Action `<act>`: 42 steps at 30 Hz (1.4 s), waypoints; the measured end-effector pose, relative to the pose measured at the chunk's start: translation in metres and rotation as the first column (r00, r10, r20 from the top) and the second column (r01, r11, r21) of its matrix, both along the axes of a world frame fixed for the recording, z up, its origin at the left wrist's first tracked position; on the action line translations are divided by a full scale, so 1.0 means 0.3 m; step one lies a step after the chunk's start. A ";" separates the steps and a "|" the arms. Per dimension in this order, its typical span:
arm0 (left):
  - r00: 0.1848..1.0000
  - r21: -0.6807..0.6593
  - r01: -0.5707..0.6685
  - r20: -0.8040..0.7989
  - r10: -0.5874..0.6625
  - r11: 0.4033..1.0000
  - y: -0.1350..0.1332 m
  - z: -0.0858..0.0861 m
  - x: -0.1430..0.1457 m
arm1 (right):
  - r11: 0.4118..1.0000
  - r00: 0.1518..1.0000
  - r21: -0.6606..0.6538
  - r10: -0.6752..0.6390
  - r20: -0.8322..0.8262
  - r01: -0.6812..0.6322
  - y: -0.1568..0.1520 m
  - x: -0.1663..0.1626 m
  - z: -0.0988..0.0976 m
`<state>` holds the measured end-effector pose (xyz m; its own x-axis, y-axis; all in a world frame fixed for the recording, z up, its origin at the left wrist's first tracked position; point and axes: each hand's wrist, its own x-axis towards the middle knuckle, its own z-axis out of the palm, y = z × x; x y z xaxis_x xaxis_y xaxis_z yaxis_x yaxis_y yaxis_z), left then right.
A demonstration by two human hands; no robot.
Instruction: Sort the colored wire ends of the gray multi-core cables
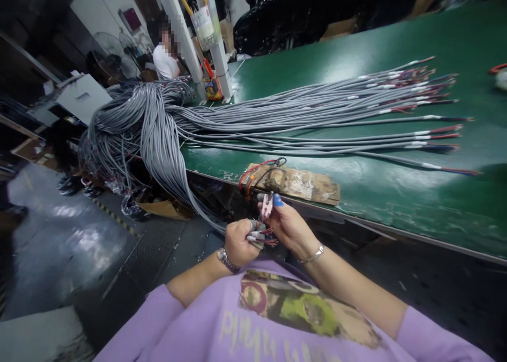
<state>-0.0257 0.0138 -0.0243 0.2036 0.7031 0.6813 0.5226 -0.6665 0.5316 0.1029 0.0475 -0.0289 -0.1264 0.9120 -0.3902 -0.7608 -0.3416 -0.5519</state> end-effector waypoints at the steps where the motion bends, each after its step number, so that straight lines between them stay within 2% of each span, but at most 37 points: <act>1: 1.000 -0.011 -0.006 -0.001 0.006 1.000 -0.001 0.000 -0.001 | 1.000 1.000 -0.005 0.011 -0.001 -0.011 -0.002 0.000 -0.001; 4: 0.999 -0.100 0.000 0.053 0.005 0.995 -0.006 0.009 -0.006 | 0.999 0.999 -0.025 0.040 -0.020 -0.041 -0.010 0.002 -0.011; 7: 0.980 -0.327 0.044 0.200 0.024 0.944 -0.016 0.013 -0.017 | 0.997 0.997 -0.046 0.056 -0.053 -0.059 -0.018 0.011 -0.035; 9: 0.940 -0.511 0.111 0.333 0.077 0.852 -0.022 0.000 -0.026 | 0.996 0.996 -0.053 0.067 -0.057 -0.070 -0.023 0.022 -0.057; 11: 0.869 -0.654 0.202 0.463 0.175 0.729 -0.025 -0.023 -0.032 | 0.996 0.996 -0.059 0.070 -0.049 -0.073 -0.029 0.035 -0.083; 14: 0.741 -0.758 0.298 0.567 0.359 0.581 -0.023 -0.057 -0.030 | 0.993 0.998 -0.096 0.064 -0.029 -0.066 -0.041 0.057 -0.123; 16: 0.687 -0.781 0.325 0.582 0.435 0.533 -0.020 -0.063 -0.021 | 0.990 0.997 -0.115 0.075 -0.015 -0.076 -0.051 0.071 -0.145; 19: 0.666 -0.798 0.344 0.579 0.470 0.495 -0.019 -0.052 -0.008 | 0.989 0.996 -0.112 0.093 -0.009 -0.093 -0.065 0.091 -0.159; 26: 0.646 -0.797 0.387 0.594 0.479 0.464 -0.019 -0.054 0.002 | 0.987 0.998 -0.145 0.068 0.004 -0.067 -0.080 0.117 -0.156; 29: 0.629 -0.781 0.412 0.616 0.474 0.469 -0.004 -0.065 0.013 | 0.987 0.999 -0.159 0.035 0.022 -0.031 -0.084 0.132 -0.172; 32: 0.606 -0.733 0.449 0.670 0.429 0.511 0.016 -0.070 0.029 | 0.986 0.995 -0.160 -0.034 0.093 0.049 -0.089 0.164 -0.203; 34: 0.600 -0.707 0.465 0.694 0.397 0.532 0.024 -0.070 0.037 | 0.990 0.984 -0.115 -0.066 0.163 0.085 -0.093 0.193 -0.222; 36: 0.637 -0.714 0.469 0.681 0.360 0.520 0.021 -0.068 0.041 | 0.993 0.965 -0.059 -0.080 0.248 0.097 -0.101 0.222 -0.228; 38: 0.716 -0.743 0.474 0.638 0.284 0.473 0.009 -0.062 0.040 | 0.997 0.936 -0.012 -0.069 0.346 0.078 -0.116 0.244 -0.215; 40: 0.793 -0.774 0.488 0.586 0.165 0.403 -0.008 -0.053 0.038 | 1.000 0.896 0.026 -0.021 0.444 0.011 -0.137 0.256 -0.184; 42: 0.838 -0.804 0.504 0.543 0.047 0.315 -0.023 -0.040 0.036 | 0.991 0.847 0.073 0.056 0.529 -0.111 -0.159 0.259 -0.142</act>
<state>-0.0149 0.0069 -0.0363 0.3828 0.8767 -0.2913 -0.0088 0.3188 0.9478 0.1804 -0.0003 -0.0714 -0.0051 0.9440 -0.3300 -0.3190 -0.3143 -0.8942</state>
